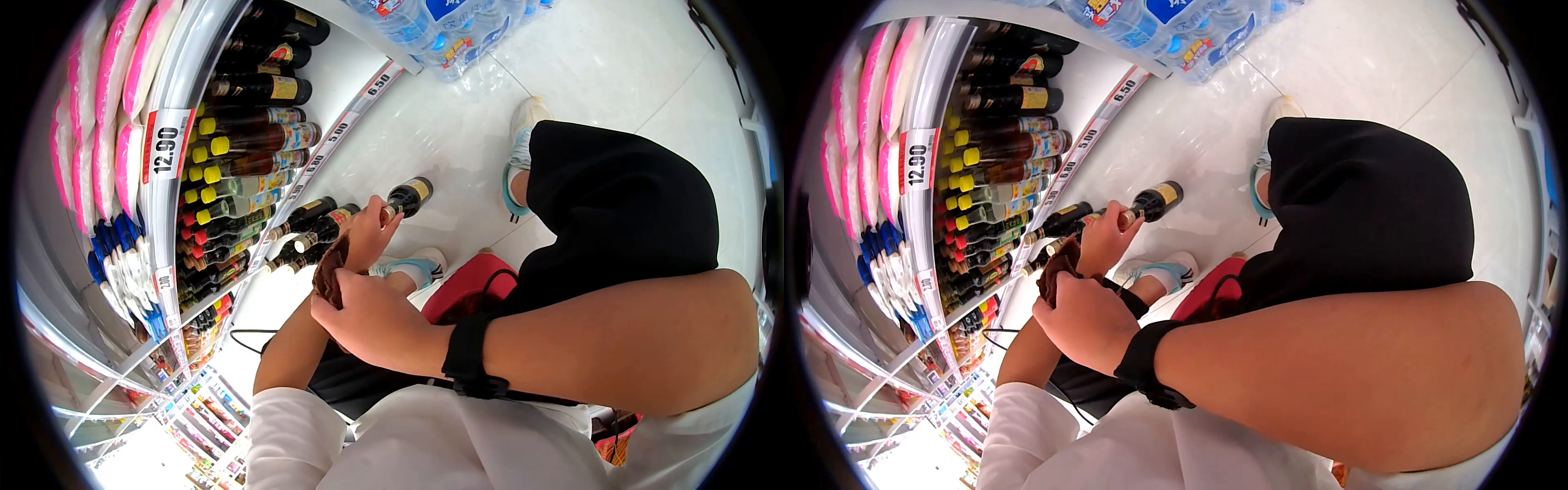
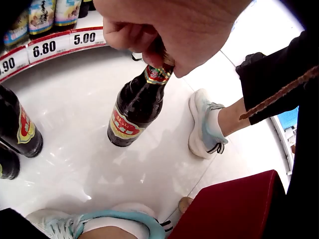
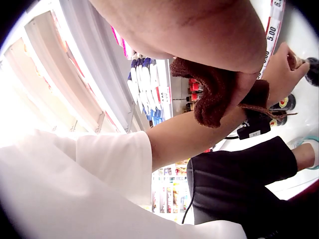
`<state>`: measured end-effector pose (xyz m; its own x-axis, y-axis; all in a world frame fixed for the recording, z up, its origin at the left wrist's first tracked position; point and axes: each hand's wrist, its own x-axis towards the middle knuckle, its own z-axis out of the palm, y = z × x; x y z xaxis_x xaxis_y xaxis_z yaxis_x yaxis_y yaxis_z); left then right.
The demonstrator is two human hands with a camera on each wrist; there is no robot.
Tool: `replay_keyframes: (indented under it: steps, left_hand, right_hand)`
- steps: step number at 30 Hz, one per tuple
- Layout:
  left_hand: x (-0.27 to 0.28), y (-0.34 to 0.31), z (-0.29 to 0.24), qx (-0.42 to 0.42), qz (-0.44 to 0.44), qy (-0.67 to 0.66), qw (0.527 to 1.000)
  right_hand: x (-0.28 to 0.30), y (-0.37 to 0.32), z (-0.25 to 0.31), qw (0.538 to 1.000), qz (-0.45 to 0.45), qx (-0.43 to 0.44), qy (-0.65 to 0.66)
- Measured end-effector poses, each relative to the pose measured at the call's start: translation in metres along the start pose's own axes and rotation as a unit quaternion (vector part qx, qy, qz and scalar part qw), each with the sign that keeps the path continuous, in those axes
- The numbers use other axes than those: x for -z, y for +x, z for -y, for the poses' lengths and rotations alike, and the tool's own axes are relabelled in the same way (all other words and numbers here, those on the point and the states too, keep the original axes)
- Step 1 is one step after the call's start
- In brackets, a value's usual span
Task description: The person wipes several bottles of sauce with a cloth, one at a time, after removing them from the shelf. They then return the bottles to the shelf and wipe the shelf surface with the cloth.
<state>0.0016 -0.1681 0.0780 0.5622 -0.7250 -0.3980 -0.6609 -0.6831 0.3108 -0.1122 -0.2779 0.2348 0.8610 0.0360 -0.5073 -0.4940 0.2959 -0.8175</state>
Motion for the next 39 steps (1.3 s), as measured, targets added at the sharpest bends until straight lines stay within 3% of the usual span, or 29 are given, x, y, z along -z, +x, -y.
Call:
replay_keyframes:
  steps: [6, 7, 9, 13, 16, 39]
  left_hand:
    - [0.045, -0.002, 0.013, -0.110, -0.030, 0.048, 0.992]
    - [0.051, 0.002, 0.024, -0.080, -0.066, 0.070, 0.992]
    - [0.067, 0.012, 0.041, 0.027, -0.138, -0.008, 0.990]
    - [0.095, 0.033, 0.059, 0.115, -0.223, 0.002, 0.968]
    - [0.110, 0.041, 0.057, 0.173, -0.189, 0.060, 0.965]
    - [0.117, 0.046, 0.070, 0.168, -0.156, 0.121, 0.966]
  right_hand:
    - [-0.006, 0.003, -0.006, 1.000, -0.014, 0.011, 0.002]
    - [-0.006, 0.004, -0.005, 1.000, -0.012, 0.012, 0.001]
    - [-0.005, 0.004, -0.003, 1.000, 0.000, 0.003, 0.018]
    - [-0.005, 0.004, -0.002, 1.000, -0.007, -0.003, 0.019]
    - [-0.001, 0.004, 0.001, 1.000, 0.011, -0.018, 0.017]
    - [-0.001, 0.004, -0.001, 1.000, 0.007, -0.018, 0.024]
